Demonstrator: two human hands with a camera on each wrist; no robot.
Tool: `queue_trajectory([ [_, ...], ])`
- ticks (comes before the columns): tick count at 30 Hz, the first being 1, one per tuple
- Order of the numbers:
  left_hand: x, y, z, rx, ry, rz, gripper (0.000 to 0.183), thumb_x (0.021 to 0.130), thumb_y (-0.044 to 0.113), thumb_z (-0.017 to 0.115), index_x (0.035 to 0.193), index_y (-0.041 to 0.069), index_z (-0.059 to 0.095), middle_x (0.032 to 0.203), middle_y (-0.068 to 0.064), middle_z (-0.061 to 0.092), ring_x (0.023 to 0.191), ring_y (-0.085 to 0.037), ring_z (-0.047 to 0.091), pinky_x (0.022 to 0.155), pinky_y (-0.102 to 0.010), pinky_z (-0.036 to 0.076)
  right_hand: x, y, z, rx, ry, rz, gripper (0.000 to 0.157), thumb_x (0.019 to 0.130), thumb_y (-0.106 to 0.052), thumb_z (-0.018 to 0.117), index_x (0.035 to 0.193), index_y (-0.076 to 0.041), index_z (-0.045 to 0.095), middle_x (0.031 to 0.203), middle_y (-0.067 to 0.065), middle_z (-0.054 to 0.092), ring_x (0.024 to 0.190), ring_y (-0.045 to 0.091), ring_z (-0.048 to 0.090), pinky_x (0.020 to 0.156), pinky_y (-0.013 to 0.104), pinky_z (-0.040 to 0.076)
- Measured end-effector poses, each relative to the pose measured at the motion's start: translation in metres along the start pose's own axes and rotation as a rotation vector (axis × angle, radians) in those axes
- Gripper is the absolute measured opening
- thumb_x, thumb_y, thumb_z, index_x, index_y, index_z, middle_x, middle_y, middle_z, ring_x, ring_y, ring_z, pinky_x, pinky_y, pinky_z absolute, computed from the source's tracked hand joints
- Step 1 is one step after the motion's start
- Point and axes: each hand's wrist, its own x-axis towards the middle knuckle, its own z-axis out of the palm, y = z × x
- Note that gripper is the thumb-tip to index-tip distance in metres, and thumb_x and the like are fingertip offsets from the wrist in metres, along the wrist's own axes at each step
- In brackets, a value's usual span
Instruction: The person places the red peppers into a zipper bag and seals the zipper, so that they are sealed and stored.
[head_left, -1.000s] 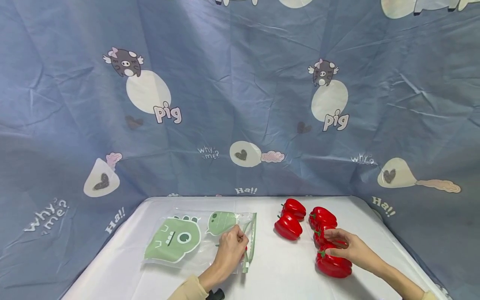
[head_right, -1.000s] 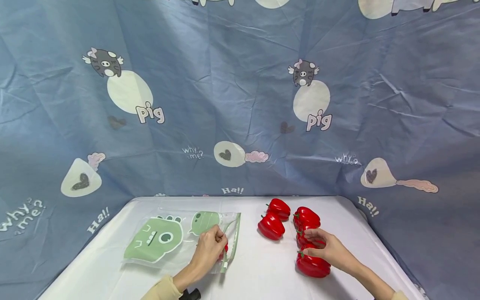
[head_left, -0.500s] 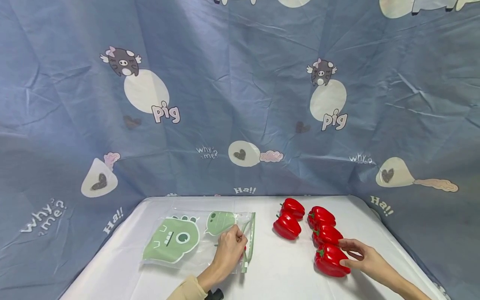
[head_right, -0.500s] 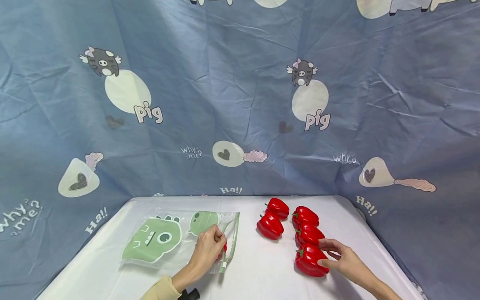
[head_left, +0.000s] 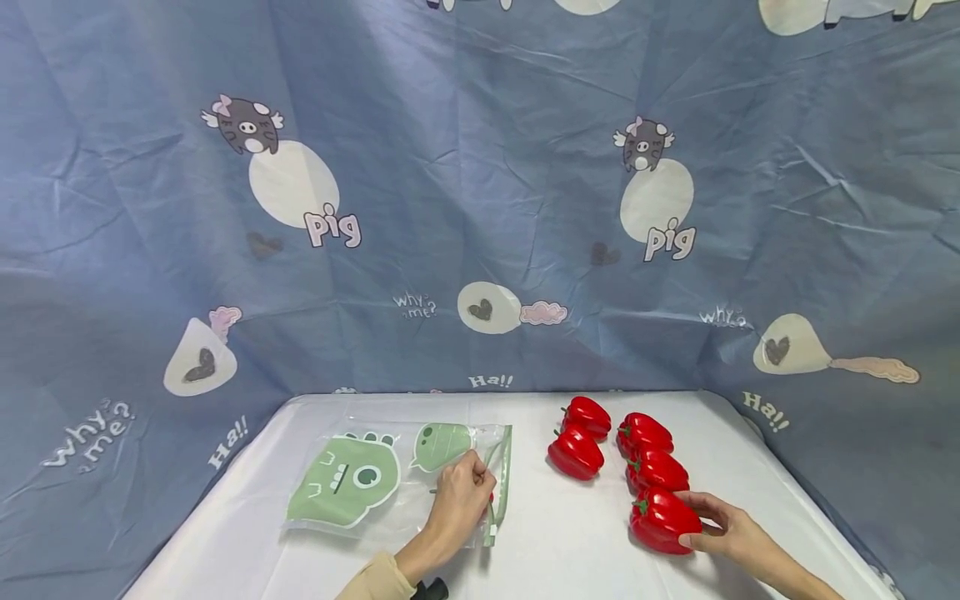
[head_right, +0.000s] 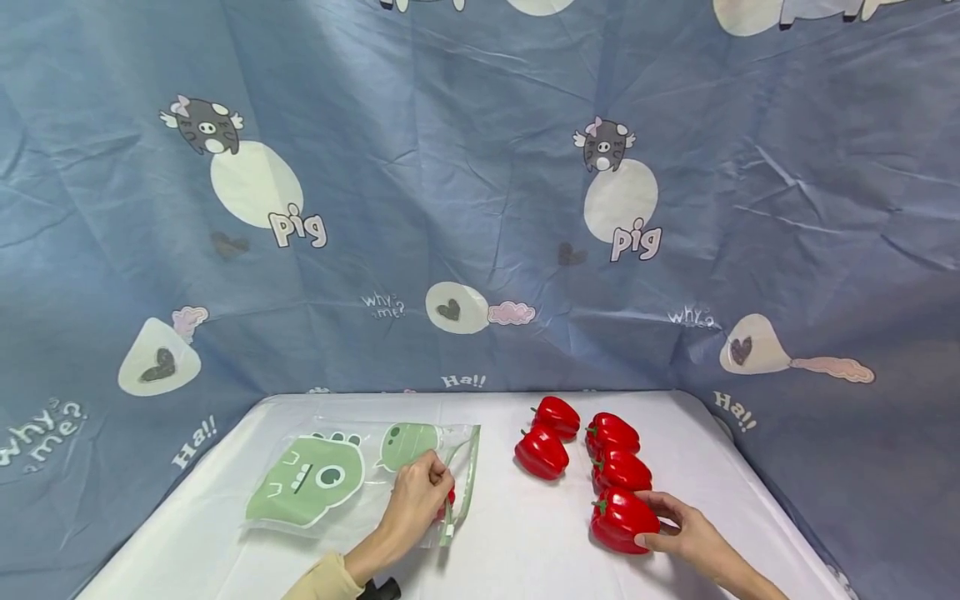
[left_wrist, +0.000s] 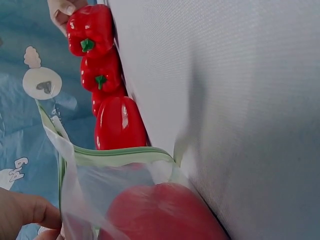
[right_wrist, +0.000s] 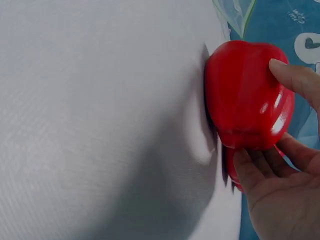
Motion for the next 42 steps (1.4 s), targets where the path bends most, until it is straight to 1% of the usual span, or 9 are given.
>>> queue_trajectory([
  [9, 0.002, 0.003, -0.002, 0.006, 0.007, 0.014, 0.011, 0.078, 0.002, 0.059, 0.073, 0.011, 0.055, 0.057, 0.008, 0.056, 0.04, 0.003, 0.044, 0.04, -0.016, 0.038, 0.0, 0.006, 0.001, -0.009, -0.002, -0.009, 0.069, 0.086, -0.019, 0.069, 0.137, 0.015, 0.036, 0.137, 0.031, 0.046, 0.109, 0.003, 0.057, 0.083, 0.019, 0.051],
  [11, 0.002, 0.003, -0.003, -0.001, -0.001, 0.012, 0.01, 0.079, 0.002, 0.059, 0.073, 0.01, 0.055, 0.056, 0.008, 0.056, 0.039, 0.003, 0.044, 0.038, -0.016, 0.037, 0.001, 0.006, 0.001, -0.012, 0.005, -0.008, 0.069, 0.086, -0.019, 0.068, 0.137, 0.014, 0.036, 0.136, 0.03, 0.047, 0.109, 0.004, 0.057, 0.083, 0.02, 0.051],
  [16, 0.003, 0.004, -0.004, -0.011, -0.019, -0.003, 0.01, 0.079, 0.002, 0.058, 0.074, 0.009, 0.054, 0.056, 0.008, 0.055, 0.038, 0.003, 0.043, 0.037, -0.016, 0.037, 0.001, 0.007, 0.002, -0.033, 0.027, 0.017, 0.068, 0.086, -0.02, 0.068, 0.135, 0.015, 0.038, 0.133, 0.029, 0.051, 0.115, 0.029, 0.058, 0.083, 0.025, 0.054],
  [20, 0.002, 0.003, -0.004, 0.002, -0.015, -0.004, 0.01, 0.079, 0.003, 0.058, 0.073, 0.01, 0.055, 0.056, 0.008, 0.055, 0.039, 0.003, 0.044, 0.038, -0.017, 0.038, 0.002, 0.008, 0.003, -0.03, 0.039, 0.053, 0.067, 0.086, -0.02, 0.068, 0.135, 0.016, 0.039, 0.132, 0.029, 0.053, 0.116, 0.036, 0.057, 0.083, 0.031, 0.055],
  [25, 0.0, 0.0, -0.003, 0.012, 0.006, 0.003, 0.011, 0.077, 0.002, 0.058, 0.072, 0.011, 0.055, 0.054, 0.008, 0.055, 0.038, 0.004, 0.042, 0.041, -0.018, 0.039, 0.004, 0.003, 0.007, -0.033, 0.049, 0.067, 0.067, 0.087, -0.023, 0.068, 0.135, 0.014, 0.04, 0.131, 0.027, 0.054, 0.113, 0.032, 0.059, 0.082, 0.033, 0.056],
  [29, 0.0, 0.0, -0.003, 0.018, 0.021, 0.012, 0.012, 0.077, 0.002, 0.059, 0.071, 0.011, 0.055, 0.054, 0.008, 0.055, 0.04, 0.004, 0.043, 0.042, -0.017, 0.039, 0.004, -0.004, 0.01, -0.022, 0.029, 0.008, 0.066, 0.086, -0.022, 0.067, 0.136, 0.013, 0.041, 0.133, 0.029, 0.051, 0.113, 0.032, 0.059, 0.081, 0.029, 0.055],
  [32, 0.0, 0.0, -0.003, 0.017, 0.025, 0.015, 0.011, 0.076, 0.001, 0.058, 0.071, 0.011, 0.055, 0.055, 0.008, 0.056, 0.042, 0.003, 0.043, 0.043, -0.017, 0.039, 0.004, -0.01, 0.013, -0.015, 0.036, 0.008, 0.067, 0.086, -0.023, 0.068, 0.136, 0.012, 0.042, 0.133, 0.028, 0.052, 0.113, 0.03, 0.059, 0.081, 0.029, 0.055],
  [39, -0.001, 0.001, -0.002, -0.011, -0.001, -0.005, 0.011, 0.077, 0.0, 0.058, 0.071, 0.009, 0.054, 0.053, 0.007, 0.055, 0.04, 0.004, 0.044, 0.041, -0.017, 0.038, 0.011, -0.019, 0.024, 0.046, 0.07, -0.009, 0.063, 0.086, -0.022, 0.068, 0.136, 0.007, 0.044, 0.132, 0.024, 0.054, 0.104, 0.008, 0.062, 0.081, 0.024, 0.054],
  [42, -0.001, 0.002, -0.002, -0.021, 0.0, -0.005, 0.012, 0.078, 0.0, 0.058, 0.071, 0.009, 0.054, 0.051, 0.007, 0.054, 0.038, 0.004, 0.043, 0.039, -0.017, 0.037, 0.014, -0.024, 0.028, 0.042, 0.096, -0.007, 0.063, 0.086, -0.025, 0.069, 0.136, 0.005, 0.045, 0.132, 0.022, 0.054, 0.107, 0.014, 0.062, 0.081, 0.026, 0.054],
])
